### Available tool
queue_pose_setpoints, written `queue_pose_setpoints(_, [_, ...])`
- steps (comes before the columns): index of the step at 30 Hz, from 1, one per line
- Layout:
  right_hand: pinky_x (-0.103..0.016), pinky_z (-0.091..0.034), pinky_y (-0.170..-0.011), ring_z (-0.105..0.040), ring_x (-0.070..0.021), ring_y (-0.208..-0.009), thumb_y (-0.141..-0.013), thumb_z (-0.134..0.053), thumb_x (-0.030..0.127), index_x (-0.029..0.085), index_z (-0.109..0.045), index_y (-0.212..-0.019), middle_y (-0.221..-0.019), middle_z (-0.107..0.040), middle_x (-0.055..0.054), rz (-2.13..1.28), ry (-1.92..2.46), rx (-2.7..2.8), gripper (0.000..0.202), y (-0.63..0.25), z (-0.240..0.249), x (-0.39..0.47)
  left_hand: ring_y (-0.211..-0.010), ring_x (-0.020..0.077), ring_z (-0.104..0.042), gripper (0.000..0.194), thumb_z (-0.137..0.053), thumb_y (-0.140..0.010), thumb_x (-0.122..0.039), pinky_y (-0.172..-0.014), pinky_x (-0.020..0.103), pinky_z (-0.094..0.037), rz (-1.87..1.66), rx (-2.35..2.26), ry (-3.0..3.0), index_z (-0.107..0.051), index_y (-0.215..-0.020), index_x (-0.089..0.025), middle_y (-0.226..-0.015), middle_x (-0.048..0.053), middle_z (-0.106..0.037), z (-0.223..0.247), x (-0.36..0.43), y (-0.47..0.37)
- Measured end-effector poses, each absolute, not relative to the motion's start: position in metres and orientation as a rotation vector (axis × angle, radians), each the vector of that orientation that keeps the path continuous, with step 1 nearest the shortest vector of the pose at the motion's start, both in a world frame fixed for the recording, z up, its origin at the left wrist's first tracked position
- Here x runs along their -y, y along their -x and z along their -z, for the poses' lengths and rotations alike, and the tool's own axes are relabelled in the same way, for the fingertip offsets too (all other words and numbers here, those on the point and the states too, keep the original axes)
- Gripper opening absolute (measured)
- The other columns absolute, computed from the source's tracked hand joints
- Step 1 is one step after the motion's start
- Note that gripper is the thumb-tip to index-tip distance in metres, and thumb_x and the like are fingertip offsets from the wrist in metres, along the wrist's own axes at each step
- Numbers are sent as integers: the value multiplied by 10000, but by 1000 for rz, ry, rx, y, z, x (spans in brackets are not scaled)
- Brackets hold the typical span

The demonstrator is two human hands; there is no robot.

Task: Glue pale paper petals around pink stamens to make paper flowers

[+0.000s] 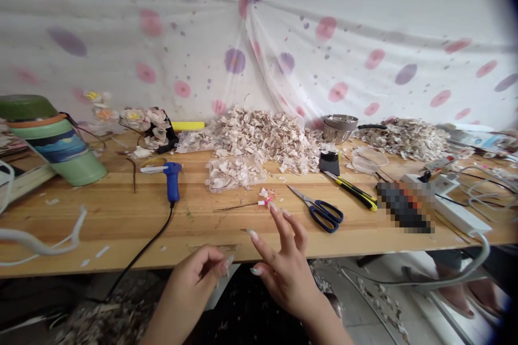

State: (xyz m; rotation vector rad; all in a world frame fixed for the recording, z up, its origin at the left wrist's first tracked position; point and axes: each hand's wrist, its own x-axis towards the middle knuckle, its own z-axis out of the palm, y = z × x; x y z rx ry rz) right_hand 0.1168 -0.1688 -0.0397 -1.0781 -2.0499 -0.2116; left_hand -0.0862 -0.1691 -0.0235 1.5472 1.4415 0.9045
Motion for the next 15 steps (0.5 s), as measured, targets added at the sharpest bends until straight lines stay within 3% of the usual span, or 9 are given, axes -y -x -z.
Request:
queue_pose_setpoints(4, [-520, -191, -1056, -150, -346, -1384, -888, -589, 263, 409, -291, -1481, -1634, 15, -6, 261, 1061, 2064, 679, -125, 35, 168, -676, 216, -624, 154, -548, -757, -183, -635, 284, -386, -129, -1619, -1879, -603, -614, -204, -664, 14, -686, 34, 173, 123])
queue_pose_setpoints(7, [-506, -151, -1081, -154, -335, -1387, -872, -613, 241, 421, -320, -1466, -1633, -1, 13, 259, 1043, 2037, 686, -129, 35, 168, -723, 244, -652, 183, -524, -750, -142, -658, 302, -382, 95, -1733, -1945, -628, -611, -203, -713, 49, -720, 42, 175, 134])
queue_pose_setpoints(11, [-478, -157, -1116, -210, -303, -1372, -919, -558, 318, 383, -473, -1378, -1606, -113, 18, 53, 926, 2041, 472, -130, 40, 171, -693, 211, -653, 273, -440, -882, -242, -660, 283, -417, -117, -1497, -1856, -666, -731, -219, -730, 34, -718, 36, 173, 121])
queue_pose_setpoints(13, [-490, -185, -1125, -248, -300, -1376, -946, -510, 387, 367, -573, -1272, -1570, -187, 6, -216, 852, 2005, 333, -127, 44, 174, -661, 192, -637, 384, -367, -946, -411, -657, 274, -444, -325, -1317, -1703, -652, -786, -210, -730, 33, -695, 28, 174, 106])
queue_pose_setpoints(15, [-513, -226, -1118, -280, -317, -1381, -941, -517, 423, 346, -637, -1170, -1538, -251, -23, -448, 811, 1960, 270, -123, 49, 176, -646, 177, -606, 468, -391, -908, -589, -642, 264, -457, -540, -1150, -1519, -631, -808, -200, -739, 29, -662, 22, 175, 89])
